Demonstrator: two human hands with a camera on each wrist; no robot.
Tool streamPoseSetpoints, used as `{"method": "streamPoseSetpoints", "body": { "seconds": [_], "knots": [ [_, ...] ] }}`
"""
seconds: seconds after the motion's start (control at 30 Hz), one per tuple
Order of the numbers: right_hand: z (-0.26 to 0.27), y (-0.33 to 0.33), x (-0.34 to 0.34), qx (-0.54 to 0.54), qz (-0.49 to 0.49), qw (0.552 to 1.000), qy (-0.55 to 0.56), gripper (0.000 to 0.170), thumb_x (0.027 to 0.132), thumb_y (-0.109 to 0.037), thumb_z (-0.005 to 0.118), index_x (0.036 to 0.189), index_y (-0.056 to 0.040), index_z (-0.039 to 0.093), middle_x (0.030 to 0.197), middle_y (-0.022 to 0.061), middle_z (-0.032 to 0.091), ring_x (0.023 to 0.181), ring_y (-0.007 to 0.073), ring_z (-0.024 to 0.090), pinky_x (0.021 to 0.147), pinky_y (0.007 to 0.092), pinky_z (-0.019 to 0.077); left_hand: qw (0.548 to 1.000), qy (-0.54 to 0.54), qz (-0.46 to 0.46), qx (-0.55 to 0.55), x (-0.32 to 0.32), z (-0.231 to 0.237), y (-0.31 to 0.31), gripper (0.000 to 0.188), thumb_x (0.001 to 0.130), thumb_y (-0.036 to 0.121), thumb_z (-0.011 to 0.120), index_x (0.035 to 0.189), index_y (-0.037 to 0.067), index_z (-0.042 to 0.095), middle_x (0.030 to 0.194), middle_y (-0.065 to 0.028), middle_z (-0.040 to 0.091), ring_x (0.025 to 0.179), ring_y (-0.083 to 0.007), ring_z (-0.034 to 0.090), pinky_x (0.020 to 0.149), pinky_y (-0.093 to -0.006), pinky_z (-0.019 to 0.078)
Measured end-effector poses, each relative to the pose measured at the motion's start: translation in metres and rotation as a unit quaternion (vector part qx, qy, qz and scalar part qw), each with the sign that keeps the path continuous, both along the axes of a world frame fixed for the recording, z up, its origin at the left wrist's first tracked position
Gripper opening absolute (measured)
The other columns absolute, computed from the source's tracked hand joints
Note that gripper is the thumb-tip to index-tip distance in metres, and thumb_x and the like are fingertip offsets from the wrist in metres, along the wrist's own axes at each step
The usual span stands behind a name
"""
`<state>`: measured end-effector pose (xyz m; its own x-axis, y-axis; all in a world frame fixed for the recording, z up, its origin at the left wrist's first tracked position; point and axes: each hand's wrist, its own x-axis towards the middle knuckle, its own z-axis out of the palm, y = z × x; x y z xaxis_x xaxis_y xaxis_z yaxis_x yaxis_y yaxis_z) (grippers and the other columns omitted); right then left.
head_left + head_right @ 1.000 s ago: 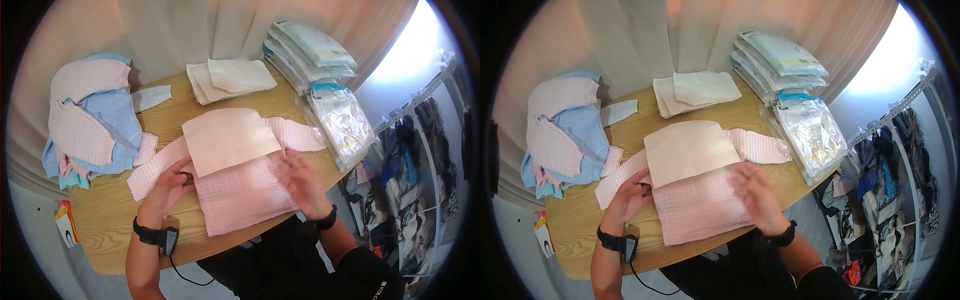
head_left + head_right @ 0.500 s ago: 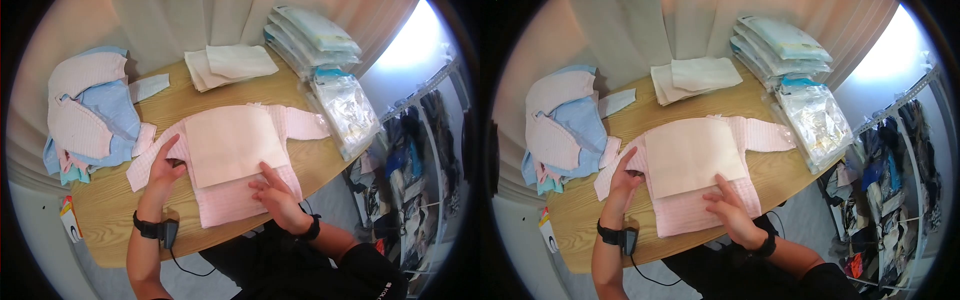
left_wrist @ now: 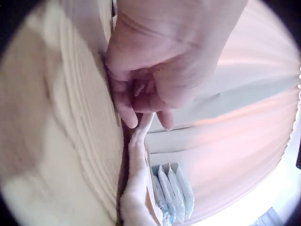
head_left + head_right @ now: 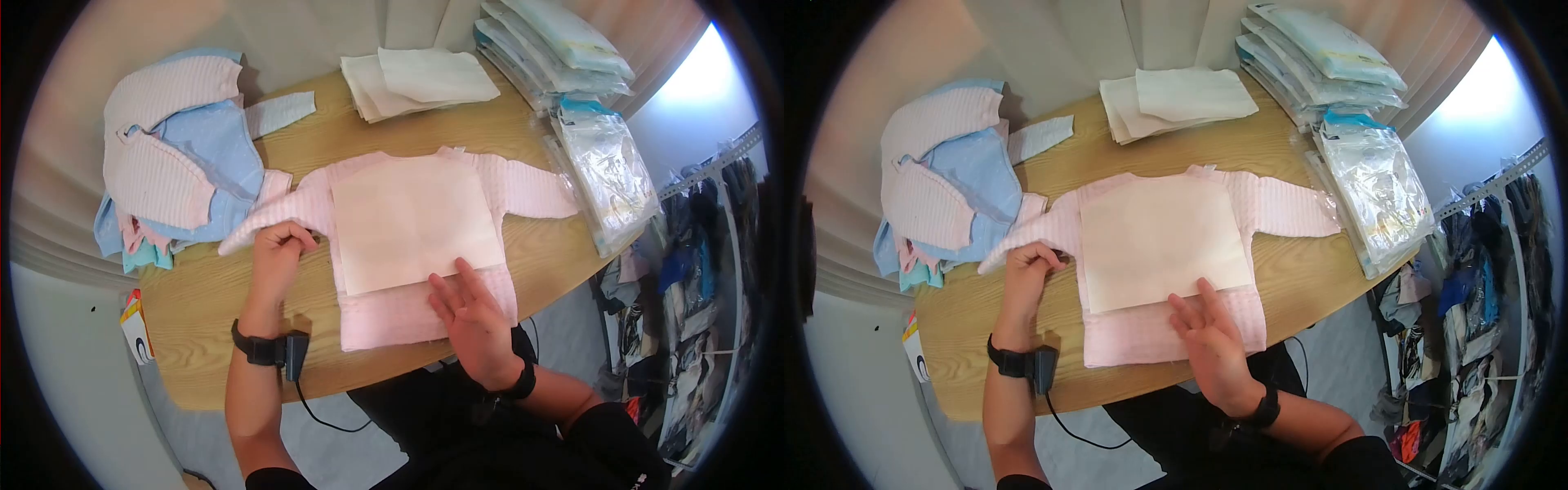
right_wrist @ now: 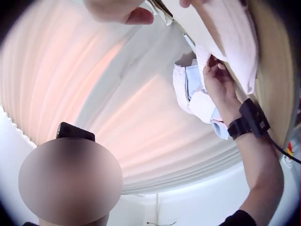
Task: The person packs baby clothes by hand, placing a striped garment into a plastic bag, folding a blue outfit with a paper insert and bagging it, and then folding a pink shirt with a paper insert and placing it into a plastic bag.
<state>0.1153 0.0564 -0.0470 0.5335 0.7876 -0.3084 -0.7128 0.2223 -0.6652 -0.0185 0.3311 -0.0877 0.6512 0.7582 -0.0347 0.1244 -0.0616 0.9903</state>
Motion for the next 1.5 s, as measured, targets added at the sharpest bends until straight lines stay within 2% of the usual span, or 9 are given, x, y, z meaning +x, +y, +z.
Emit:
{"method": "streamPoseSetpoints", "body": {
  "seconds": [0.27,0.4,0.47,0.6,0.9,1.1,1.17,1.3,1.5],
  "knots": [
    [0.000,0.010,-0.010,-0.004,-0.032,0.999,0.016,0.081,0.083,-0.006,0.045,0.155,0.0010,0.009,0.152,0.0116,0.027,0.146,0.0285,0.024,0.117,0.0418,0.0197,0.985,-0.001,0.109,-0.130,-0.006,0.006,0.013,0.024,0.079,-0.010,0.044,0.091,-0.006,0.063,0.104,-0.0216,0.069,0.094,-0.0255,0.068,0.075,-0.0302,0.0575],
    [0.008,0.016,-0.015,0.012,-0.052,0.997,0.052,0.083,0.085,0.004,0.047,0.155,0.0031,0.003,0.154,0.0119,0.024,0.143,0.0270,0.030,0.103,0.0334,0.0341,0.970,-0.077,0.007,-0.230,-0.003,0.020,0.004,0.033,0.080,-0.005,0.048,0.110,-0.014,0.058,0.116,-0.0272,0.064,0.108,-0.0329,0.065,0.091,-0.0378,0.0558],
    [0.000,0.016,-0.019,-0.008,-0.063,0.998,0.026,0.074,0.091,-0.005,0.044,0.156,-0.0018,0.009,0.149,0.0093,0.030,0.143,0.0263,0.030,0.106,0.0376,0.0329,0.963,-0.097,-0.011,-0.251,-0.001,0.023,0.000,0.036,0.082,-0.003,0.051,0.115,-0.017,0.056,0.120,-0.0282,0.062,0.111,-0.0349,0.064,0.096,-0.0405,0.0535],
    [-0.003,0.021,-0.028,-0.054,-0.066,0.996,-0.009,0.063,0.099,-0.012,0.039,0.156,-0.0057,0.012,0.145,0.0081,0.034,0.142,0.0248,0.033,0.105,0.0393,0.0349,0.961,-0.110,-0.013,-0.254,-0.005,0.025,0.001,0.037,0.084,-0.002,0.051,0.118,-0.016,0.055,0.120,-0.0278,0.062,0.109,-0.0345,0.064,0.095,-0.0414,0.0539],
    [0.008,0.012,-0.017,0.026,-0.039,0.999,0.028,0.076,0.097,-0.005,0.045,0.155,0.0006,-0.002,0.163,0.0126,0.008,0.145,0.0262,0.029,0.112,0.0419,0.0325,0.952,-0.151,-0.026,-0.265,-0.004,0.008,0.010,0.034,0.101,0.018,0.045,0.121,-0.007,0.055,0.114,-0.0248,0.066,0.098,-0.0295,0.068,0.089,-0.0407,0.0562],
    [0.030,-0.025,-0.014,-0.058,0.078,0.995,0.023,0.076,0.091,0.001,0.050,0.157,-0.0065,0.012,0.162,0.0133,0.010,0.148,0.0287,0.023,0.111,0.0439,0.0343,0.951,-0.176,-0.034,-0.252,-0.007,-0.011,0.021,0.038,0.103,0.027,0.047,0.128,0.000,0.054,0.112,-0.0151,0.067,0.097,-0.0236,0.067,0.085,-0.0386,0.0572],
    [0.029,-0.029,-0.007,-0.055,0.180,0.944,-0.272,0.071,0.091,-0.004,0.054,0.155,-0.0078,0.022,0.161,0.0157,0.014,0.147,0.0322,0.023,0.112,0.0466,0.0325,0.953,-0.191,-0.008,-0.237,-0.007,-0.014,0.022,0.036,0.102,0.025,0.051,0.128,0.001,0.054,0.111,-0.0113,0.067,0.101,-0.0216,0.065,0.087,-0.0374,0.0560],
    [0.026,-0.019,-0.006,-0.149,0.170,0.660,-0.717,0.064,0.090,-0.016,0.061,0.148,-0.0043,0.036,0.157,0.0212,0.025,0.145,0.0396,0.025,0.114,0.0534,0.0275,0.969,-0.212,0.009,-0.128,-0.003,-0.014,0.015,0.033,0.101,0.025,0.055,0.124,0.001,0.056,0.122,-0.0097,0.062,0.115,-0.0229,0.056,0.103,-0.0393,0.0448],
    [-0.003,-0.015,-0.005,-0.219,0.191,0.564,-0.773,0.066,0.089,-0.026,0.065,0.143,0.0013,0.040,0.153,0.0238,0.031,0.144,0.0416,0.026,0.115,0.0578,0.0217,0.970,-0.193,-0.147,-0.031,-0.003,-0.004,-0.004,0.046,0.100,0.023,0.055,0.137,-0.004,0.050,0.142,-0.0150,0.051,0.136,-0.0279,0.043,0.117,-0.0434,0.0257]
  ]
}}
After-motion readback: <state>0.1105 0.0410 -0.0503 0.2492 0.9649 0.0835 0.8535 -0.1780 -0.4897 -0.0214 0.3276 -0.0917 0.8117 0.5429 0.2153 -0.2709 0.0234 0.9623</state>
